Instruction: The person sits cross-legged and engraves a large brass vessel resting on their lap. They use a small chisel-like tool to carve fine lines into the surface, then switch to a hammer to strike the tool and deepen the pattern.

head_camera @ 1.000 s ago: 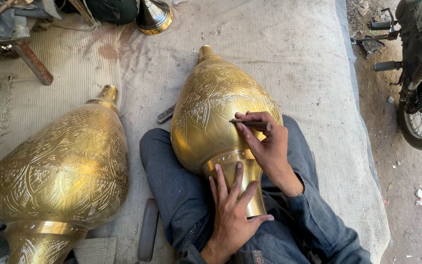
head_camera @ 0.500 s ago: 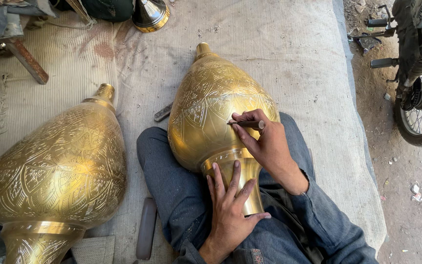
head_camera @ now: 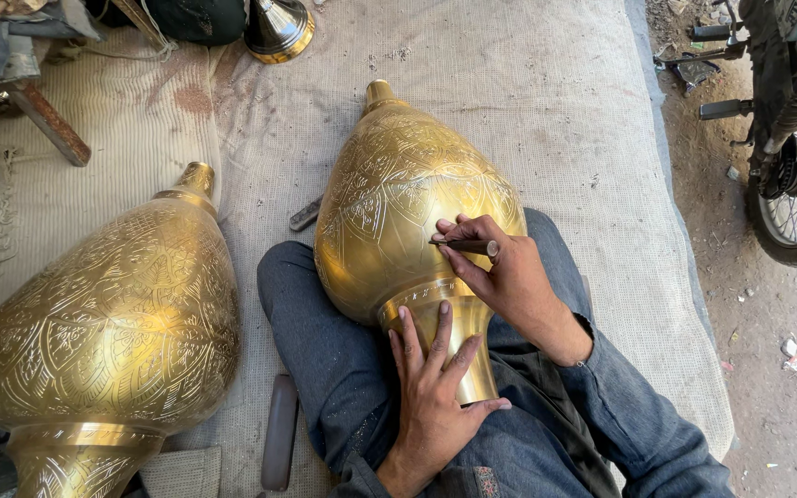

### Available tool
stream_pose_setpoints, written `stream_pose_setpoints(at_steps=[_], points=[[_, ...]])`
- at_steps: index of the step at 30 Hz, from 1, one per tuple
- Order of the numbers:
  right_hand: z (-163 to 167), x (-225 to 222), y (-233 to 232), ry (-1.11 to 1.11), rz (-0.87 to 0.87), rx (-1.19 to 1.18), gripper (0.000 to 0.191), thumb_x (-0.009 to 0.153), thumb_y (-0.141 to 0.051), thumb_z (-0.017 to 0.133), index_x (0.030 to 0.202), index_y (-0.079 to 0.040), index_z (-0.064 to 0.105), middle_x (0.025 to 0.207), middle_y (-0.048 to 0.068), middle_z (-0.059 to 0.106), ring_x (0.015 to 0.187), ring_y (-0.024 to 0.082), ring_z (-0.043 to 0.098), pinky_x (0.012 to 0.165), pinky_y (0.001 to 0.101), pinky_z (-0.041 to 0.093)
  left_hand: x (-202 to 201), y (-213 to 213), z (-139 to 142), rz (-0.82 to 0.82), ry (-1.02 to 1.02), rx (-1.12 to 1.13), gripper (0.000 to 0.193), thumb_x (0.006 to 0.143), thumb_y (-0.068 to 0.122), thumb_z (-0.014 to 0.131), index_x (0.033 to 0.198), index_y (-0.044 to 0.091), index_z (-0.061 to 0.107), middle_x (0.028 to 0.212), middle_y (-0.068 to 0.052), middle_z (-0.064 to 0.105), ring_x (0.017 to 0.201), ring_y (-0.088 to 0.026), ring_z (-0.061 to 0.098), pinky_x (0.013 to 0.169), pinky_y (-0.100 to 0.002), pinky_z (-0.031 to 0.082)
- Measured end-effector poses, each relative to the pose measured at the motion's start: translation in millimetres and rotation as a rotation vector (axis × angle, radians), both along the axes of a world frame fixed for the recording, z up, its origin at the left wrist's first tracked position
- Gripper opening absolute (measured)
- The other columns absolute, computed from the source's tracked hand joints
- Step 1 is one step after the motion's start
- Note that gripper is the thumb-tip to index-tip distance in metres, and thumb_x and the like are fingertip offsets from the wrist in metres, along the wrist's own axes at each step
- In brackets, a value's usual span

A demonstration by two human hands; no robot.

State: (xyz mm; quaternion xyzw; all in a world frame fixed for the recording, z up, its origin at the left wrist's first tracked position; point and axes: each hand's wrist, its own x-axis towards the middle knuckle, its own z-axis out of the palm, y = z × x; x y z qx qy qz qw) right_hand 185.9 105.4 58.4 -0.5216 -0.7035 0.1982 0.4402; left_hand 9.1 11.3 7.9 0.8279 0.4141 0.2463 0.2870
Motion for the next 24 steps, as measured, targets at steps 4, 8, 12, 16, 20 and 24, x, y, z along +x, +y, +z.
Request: stream_pose_setpoints(at_steps=[4, 8, 12, 16, 20, 24], points=[[-1.2, 0.4, 0.3, 0.004, 0.007, 0.009, 0.026, 0.093, -0.003, 0.075, 0.108, -0.002, 0.053, 0.112, 0.012, 0.078, 0.116, 0.024, 0.073, 0.115, 0.0398, 0.052, 0.2, 0.6, -0.1, -0.001, 0.006, 0.0, 0.086, 0.06, 0.053, 0.094, 0.129, 0.008, 0.069, 0.164, -0.022, 0.024, 0.148, -0.061, -0.002, 0.109, -0.084, 0.002], [-1.7, 0.9, -0.1, 0.002, 0.002, -0.003, 0.026, 0.092, -0.004, 0.076, 0.107, -0.002, 0.055, 0.112, 0.012, 0.078, 0.112, 0.024, 0.075, 0.114, 0.0398, 0.052, -0.1, -0.1, -1.5, -0.014, 0.012, -0.02, 0.085, 0.062, 0.054, 0.093, 0.13, 0.008, 0.069, 0.164, -0.023, 0.023, 0.147, -0.061, -0.005, 0.107, -0.085, 0.001], [-1.8, 0.7, 0.2, 0.004, 0.002, 0.001, 0.026, 0.092, -0.004, 0.076, 0.108, -0.002, 0.055, 0.111, 0.012, 0.078, 0.111, 0.024, 0.075, 0.114, 0.0394, 0.052, -0.3, 0.0, -4.0, -0.018, 0.006, -0.019, 0.085, 0.063, 0.055, 0.092, 0.13, 0.008, 0.069, 0.164, -0.023, 0.022, 0.147, -0.06, -0.006, 0.107, -0.086, 0.0], [-1.7, 0.3, -0.2, 0.008, 0.005, -0.001, 0.026, 0.092, -0.003, 0.075, 0.109, -0.001, 0.055, 0.111, 0.012, 0.078, 0.113, 0.024, 0.075, 0.114, 0.0394, 0.052, -0.6, -1.1, -4.7, -0.011, 0.008, 0.001, 0.086, 0.064, 0.056, 0.092, 0.131, 0.008, 0.069, 0.165, -0.022, 0.023, 0.148, -0.06, -0.005, 0.108, -0.085, 0.0], [-1.2, 0.4, -0.8, 0.005, 0.013, 0.007, 0.025, 0.093, -0.003, 0.075, 0.109, -0.002, 0.055, 0.111, 0.012, 0.078, 0.116, 0.025, 0.073, 0.114, 0.039, 0.052, -0.8, -0.7, -3.6, -0.011, 0.012, 0.006, 0.086, 0.063, 0.056, 0.092, 0.13, 0.009, 0.069, 0.165, -0.022, 0.023, 0.148, -0.06, -0.004, 0.108, -0.085, 0.001], [-0.2, 1.3, -0.8, 0.001, 0.014, -0.022, 0.026, 0.092, -0.003, 0.075, 0.108, -0.001, 0.055, 0.112, 0.012, 0.078, 0.113, 0.023, 0.074, 0.114, 0.0389, 0.052, -0.4, 0.0, -2.2, -0.01, 0.019, -0.007, 0.086, 0.061, 0.055, 0.093, 0.13, 0.009, 0.069, 0.164, -0.022, 0.023, 0.147, -0.061, -0.004, 0.109, -0.084, 0.002]])
